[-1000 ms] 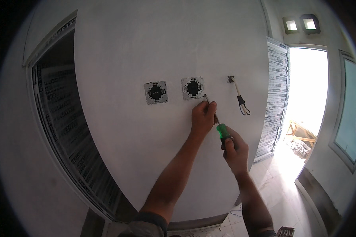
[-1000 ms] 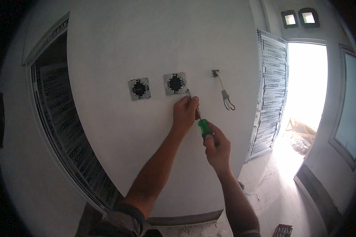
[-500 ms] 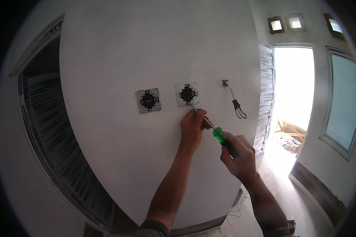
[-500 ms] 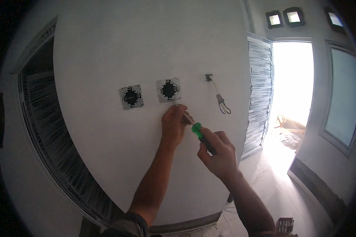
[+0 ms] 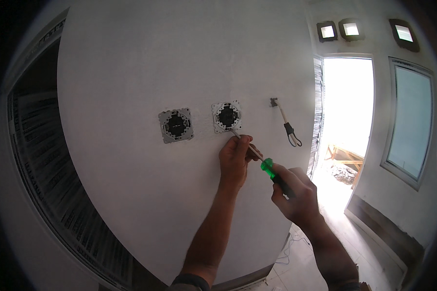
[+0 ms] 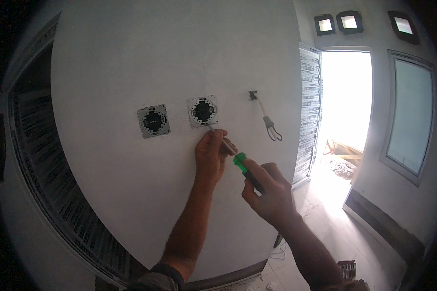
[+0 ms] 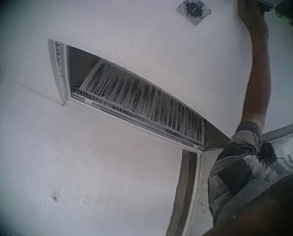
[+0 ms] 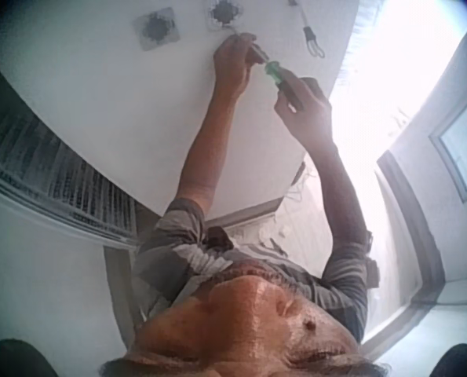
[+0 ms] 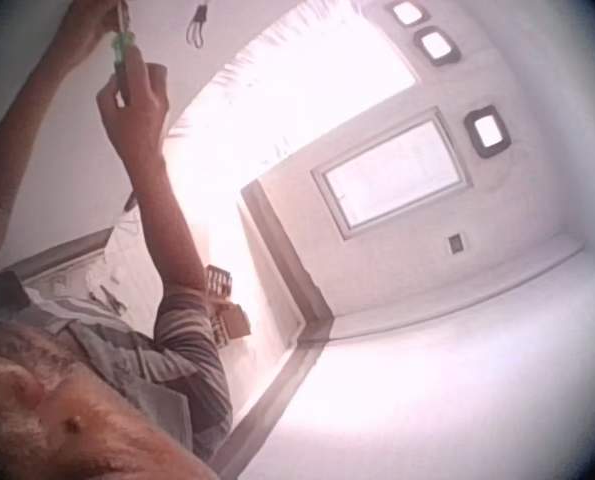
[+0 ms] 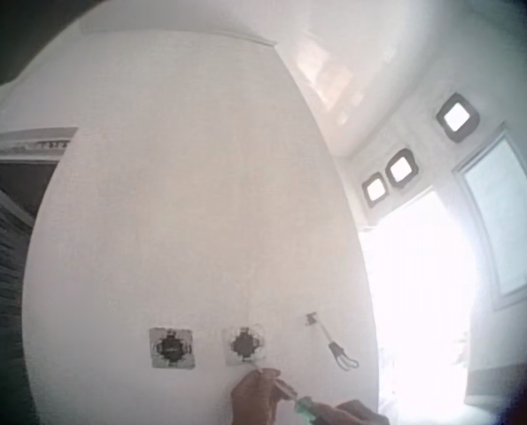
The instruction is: The person installs two electrical outlets into wall boxes. They use a screwdriver to secure the boxes to the wall, then attach the outlet faceplates. Tools and materials are visible on the floor.
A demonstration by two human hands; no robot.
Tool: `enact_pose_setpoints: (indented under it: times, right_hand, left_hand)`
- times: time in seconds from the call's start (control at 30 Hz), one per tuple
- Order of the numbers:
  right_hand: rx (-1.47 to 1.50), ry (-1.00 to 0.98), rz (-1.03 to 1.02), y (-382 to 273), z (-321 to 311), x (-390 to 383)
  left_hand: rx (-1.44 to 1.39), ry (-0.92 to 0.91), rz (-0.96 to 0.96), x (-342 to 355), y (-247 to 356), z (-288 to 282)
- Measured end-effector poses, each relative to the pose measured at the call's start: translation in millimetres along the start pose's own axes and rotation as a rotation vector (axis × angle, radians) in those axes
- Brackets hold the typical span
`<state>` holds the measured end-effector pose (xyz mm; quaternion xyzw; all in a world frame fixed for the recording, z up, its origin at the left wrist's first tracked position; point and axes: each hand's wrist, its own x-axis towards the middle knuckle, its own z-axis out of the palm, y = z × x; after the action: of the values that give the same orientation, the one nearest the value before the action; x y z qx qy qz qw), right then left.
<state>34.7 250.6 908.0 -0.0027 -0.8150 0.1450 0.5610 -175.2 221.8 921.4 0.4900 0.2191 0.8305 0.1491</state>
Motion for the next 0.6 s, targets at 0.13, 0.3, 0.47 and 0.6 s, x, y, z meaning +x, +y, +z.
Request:
enact_pose_setpoints:
  times: [0.13, 0.3, 0.47, 0.6]
  right_hand:
    - [-0.088, -0.037, -0.01, -6, -3, 1]
    - [-0.288, -0.073, -0.108, -9, -9, 2]
    - [-0.378, -0.115, -0.141, -19, -19, 8]
    - [-0.189, -0.202, 0.013, -40, -29, 29]
  left_hand:
    - [-0.031, -0.013, 0.003, 0, 0, 0]
    - [-0.069, -0.03, 0.005, -1, 2, 0]
    - [-0.126, -0.037, 0.002, 0, 2, 4]
    - [-0.268, 0.031, -0.053, 1, 1, 2]
